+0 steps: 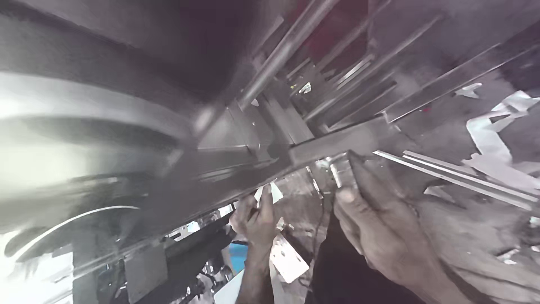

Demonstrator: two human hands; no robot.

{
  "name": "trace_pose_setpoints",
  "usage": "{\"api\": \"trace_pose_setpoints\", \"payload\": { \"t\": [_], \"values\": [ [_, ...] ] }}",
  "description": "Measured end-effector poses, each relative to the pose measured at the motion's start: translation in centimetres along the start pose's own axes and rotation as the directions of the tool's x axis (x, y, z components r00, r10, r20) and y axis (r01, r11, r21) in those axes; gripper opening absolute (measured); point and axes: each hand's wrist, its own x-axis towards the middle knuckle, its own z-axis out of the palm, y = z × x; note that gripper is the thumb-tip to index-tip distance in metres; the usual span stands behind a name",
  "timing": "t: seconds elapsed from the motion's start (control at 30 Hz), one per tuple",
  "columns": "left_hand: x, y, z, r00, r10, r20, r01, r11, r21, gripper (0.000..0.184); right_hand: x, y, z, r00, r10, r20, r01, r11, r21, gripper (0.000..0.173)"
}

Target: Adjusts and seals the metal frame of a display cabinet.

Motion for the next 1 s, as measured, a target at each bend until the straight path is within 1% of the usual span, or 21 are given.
{"api": "trace_pose_setpoints", "payload": {
  "t": [0.03,0.07,0.1,0.13,0.2,0.27,0.3,0.33,0.37,0.4,0.47,0.5,0.57,0.63,0.7,0.73,0.8,0.87,0.9,0.93,1.0],
  "values": [
    [0.1,0.0,0.2,1.0,0.002,-0.008,-0.001,1.0,0.026,0.024,0.2,0.2,0.0,0.998,0.03,0.056,-0.023,0.991,-0.131,0.052],
    [0.0,0.2,0.0,1.0,-0.006,-0.007,0.007,0.999,0.046,0.025,0.5,0.0,-0.1,0.986,0.092,0.141,-0.047,0.955,-0.294,0.055],
    [-0.1,0.3,-0.1,1.0,-0.018,-0.006,0.018,0.998,0.059,0.024,0.8,-0.3,-0.3,0.971,0.137,0.194,-0.052,0.92,-0.389,0.056],
    [0.0,0.4,0.0,1.0,-0.022,-0.001,0.022,0.999,0.046,0.022,1.2,-0.4,-0.7,0.965,0.156,0.211,-0.056,0.91,-0.412,0.056],
    [0.2,0.3,0.2,1.0,-0.011,0.003,0.011,1.0,0.011,0.02,1.3,-0.5,-1.5,0.981,0.111,0.161,-0.057,0.95,-0.307,0.055],
    [0.1,0.1,0.0,1.0,0.003,0.008,-0.003,1.0,0.012,0.022,1.0,-0.9,-1.8,0.998,0.053,0.046,-0.048,0.994,-0.093,0.051],
    [0.0,0.0,0.1,1.0,0.003,0.003,-0.003,1.0,0.001,0.022,1.1,-1.0,-1.9,1.0,0.017,-0.01,-0.017,0.999,-0.04,0.047],
    [0.0,0.0,0.0,1.0,0.001,0.002,-0.001,1.0,-0.014,0.021,1.1,-1.1,-1.7,1.0,0.004,-0.03,-0.004,1.0,-0.011,0.05],
    [0.0,-0.1,0.0,1.0,0.004,0.001,-0.004,1.0,-0.027,0.02,1.0,-0.9,-1.3,1.0,0.011,-0.015,-0.011,1.0,-0.019,0.05],
    [0.1,0.0,0.1,1.0,0.006,0.003,-0.006,1.0,-0.03,0.019,0.9,-0.6,-0.7,0.999,0.041,0.03,-0.038,0.995,-0.089,0.05],
    [0.0,0.1,0.1,1.0,0.001,-0.008,-0.001,1.0,-0.001,0.02,0.9,-0.5,0.2,0.977,0.149,0.15,-0.098,0.947,-0.305,0.055],
    [0.0,0.2,0.0,1.0,-0.008,-0.009,0.008,1.0,0.014,0.022,1.1,-0.6,0.1,0.965,0.185,0.185,-0.116,0.936,-0.332,0.056],
    [0.1,0.2,0.1,1.0,-0.017,-0.008,0.017,1.0,0.011,0.023,1.2,-0.7,-0.6,0.975,0.155,0.157,-0.117,0.968,-0.223,0.055],
    [0.1,0.3,0.0,1.0,-0.026,0.008,0.026,0.999,-0.03,0.018,0.9,-0.9,-0.9,0.998,0.058,0.037,-0.057,0.998,-0.016,0.053],
    [0.1,0.2,0.1,1.0,-0.026,0.005,0.026,0.998,-0.058,0.017,1.0,-1.0,-0.8,0.999,-0.007,-0.045,0.009,0.999,0.052,0.052],
    [0.1,0.2,0.1,1.0,-0.027,0.005,0.027,0.998,-0.064,0.016,0.9,-0.9,-0.4,1.0,0.0,-0.031,0.001,1.0,0.016,0.05],
    [0.0,0.2,0.2,1.0,-0.018,-0.003,0.017,0.999,-0.029,0.018,0.7,-0.5,0.2,0.99,0.069,0.123,-0.036,0.967,-0.253,0.053],
    [0.1,0.3,0.4,1.0,-0.014,-0.011,0.014,1.0,0.009,0.019,1.1,-0.6,-0.1,0.972,0.117,0.206,-0.029,0.923,-0.385,0.056],
    [0.1,0.3,0.4,1.0,-0.014,-0.008,0.014,1.0,0.013,0.021,1.1,-0.8,-0.4,0.976,0.102,0.194,-0.02,0.923,-0.384,0.056],
    [0.2,0.4,0.4,1.0,-0.017,0.002,0.017,1.0,0.01,0.023,0.9,-1.0,-0.7,0.986,0.071,0.151,-0.022,0.951,-0.307,0.055],
    [0.1,0.7,0.2,0.999,-0.035,0.016,0.035,0.999,0.01,0.023,0.6,-1.4,-0.8,1.0,0.007,0.017,-0.006,0.998,-0.061,0.052]
  ]
}}
